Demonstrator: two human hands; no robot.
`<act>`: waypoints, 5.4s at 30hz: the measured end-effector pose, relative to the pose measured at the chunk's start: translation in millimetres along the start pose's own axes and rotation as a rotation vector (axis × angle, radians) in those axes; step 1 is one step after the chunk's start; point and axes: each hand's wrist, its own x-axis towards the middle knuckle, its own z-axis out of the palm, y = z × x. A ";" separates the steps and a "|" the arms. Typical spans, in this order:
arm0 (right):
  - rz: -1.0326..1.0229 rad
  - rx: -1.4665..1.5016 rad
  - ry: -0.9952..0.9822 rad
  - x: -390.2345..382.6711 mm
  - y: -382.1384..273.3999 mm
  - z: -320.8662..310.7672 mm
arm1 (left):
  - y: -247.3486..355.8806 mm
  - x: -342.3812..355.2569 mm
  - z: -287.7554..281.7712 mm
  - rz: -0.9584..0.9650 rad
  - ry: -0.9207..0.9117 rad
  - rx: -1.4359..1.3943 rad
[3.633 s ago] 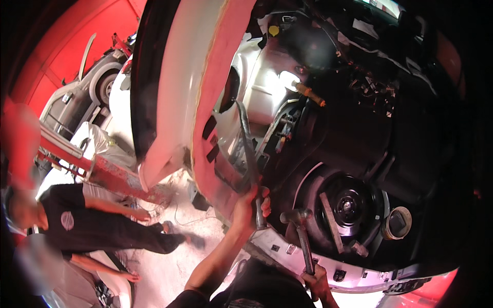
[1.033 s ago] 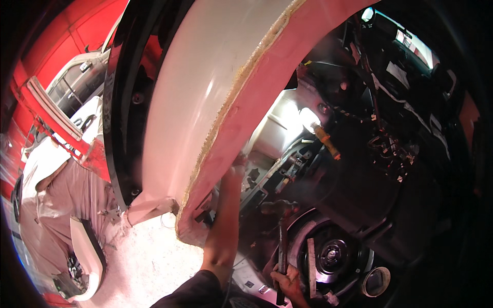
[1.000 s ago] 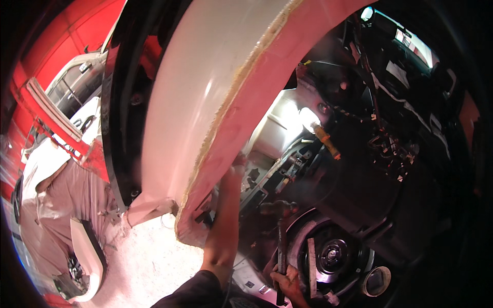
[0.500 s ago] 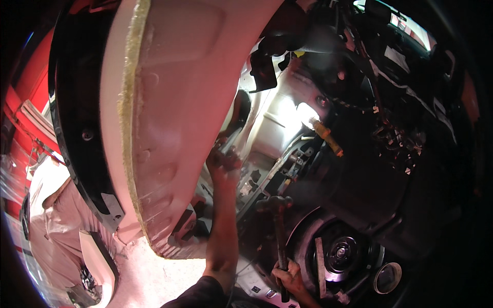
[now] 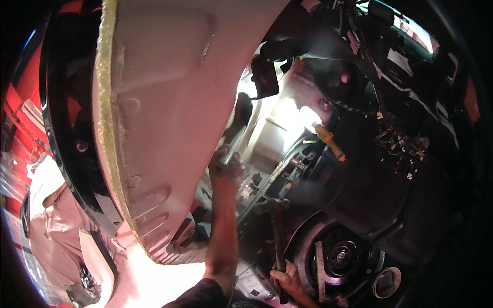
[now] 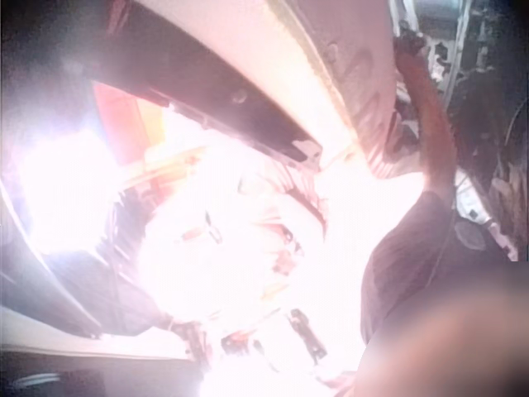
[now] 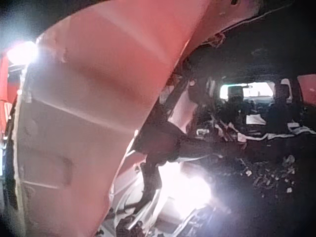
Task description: The person removes a plastic trim panel from the interior of a car door, then uses a work light and a hammer to tap and adjust the metal door frame around the wheel well area. The person repeatedly repositions the light and strikes the frame with the hammer while working inside the open door.
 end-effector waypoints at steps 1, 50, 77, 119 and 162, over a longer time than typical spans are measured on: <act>0.006 0.000 0.005 0.1 1.4 0.1 | -0.6 1.5 -4.4 0.018 -0.009 -0.019; 0.145 -0.353 0.600 -133.8 17.9 141.6 | 28.4 -37.5 -41.4 -0.055 0.113 -0.166; 0.007 -0.387 0.547 -118.9 -15.0 144.0 | 19.2 -33.0 -54.8 -0.034 0.119 -0.178; -0.187 -0.766 0.474 205.1 79.4 106.3 | -36.6 -50.4 7.8 0.316 0.355 0.500; -0.453 -1.372 0.798 291.0 -243.9 -163.6 | -41.9 -49.5 14.8 0.354 0.392 0.374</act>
